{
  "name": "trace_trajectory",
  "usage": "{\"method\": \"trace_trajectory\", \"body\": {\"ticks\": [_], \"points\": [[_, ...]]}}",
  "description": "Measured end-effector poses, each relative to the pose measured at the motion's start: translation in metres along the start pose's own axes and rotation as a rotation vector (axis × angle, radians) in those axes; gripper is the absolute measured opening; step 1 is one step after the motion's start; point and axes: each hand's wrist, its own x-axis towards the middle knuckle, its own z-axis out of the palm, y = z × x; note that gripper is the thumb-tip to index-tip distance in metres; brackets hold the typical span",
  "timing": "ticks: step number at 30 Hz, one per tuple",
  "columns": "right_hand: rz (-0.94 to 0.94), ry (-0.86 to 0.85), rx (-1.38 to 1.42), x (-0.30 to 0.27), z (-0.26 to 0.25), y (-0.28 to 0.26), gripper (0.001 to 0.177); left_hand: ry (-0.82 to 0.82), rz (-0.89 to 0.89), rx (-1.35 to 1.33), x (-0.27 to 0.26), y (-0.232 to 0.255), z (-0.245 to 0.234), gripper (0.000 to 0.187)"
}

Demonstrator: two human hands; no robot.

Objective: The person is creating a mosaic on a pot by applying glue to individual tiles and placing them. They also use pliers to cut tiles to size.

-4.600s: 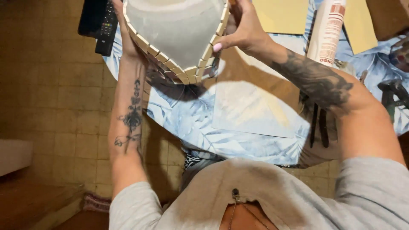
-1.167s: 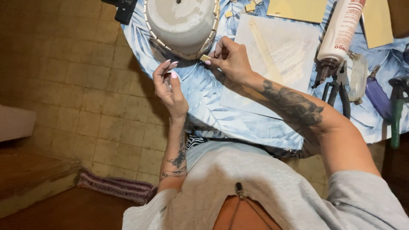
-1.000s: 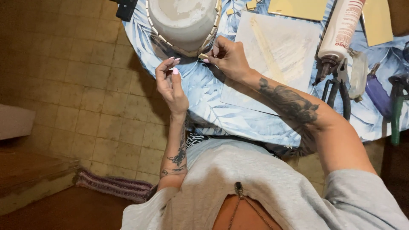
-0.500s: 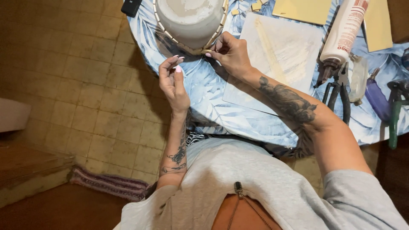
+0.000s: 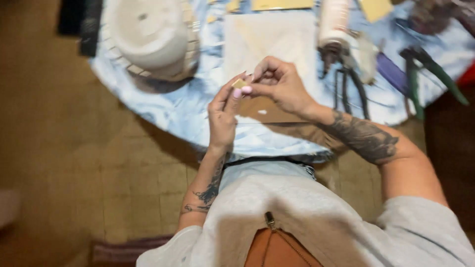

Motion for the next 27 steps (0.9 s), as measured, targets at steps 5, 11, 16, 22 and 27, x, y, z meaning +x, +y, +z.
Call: {"method": "trace_trajectory", "body": {"ticks": [5, 11, 16, 22, 27], "points": [[-0.171, 0.029, -0.159, -0.037, -0.027, -0.026, 0.033, -0.032, -0.066, -0.123, 0.017, 0.003, 0.024, 0.021], [-0.457, 0.459, -1.525, -0.083, -0.113, -0.03, 0.038, -0.21, -0.048, 0.054, 0.045, 0.01, 0.007, 0.023], [0.037, 0.671, -1.856, -0.115, -0.143, -0.03, 0.048, -0.414, 0.014, 0.332, 0.058, 0.016, 0.006, 0.027], [0.311, 0.751, -1.691, -0.107, -0.164, -0.07, 0.076, -0.508, 0.032, 0.454, 0.066, 0.012, 0.0, 0.017], [0.701, 0.615, -1.512, -0.095, -0.158, -0.1, 0.095, -0.534, 0.023, 0.377, 0.067, 0.011, -0.002, 0.017]]}}
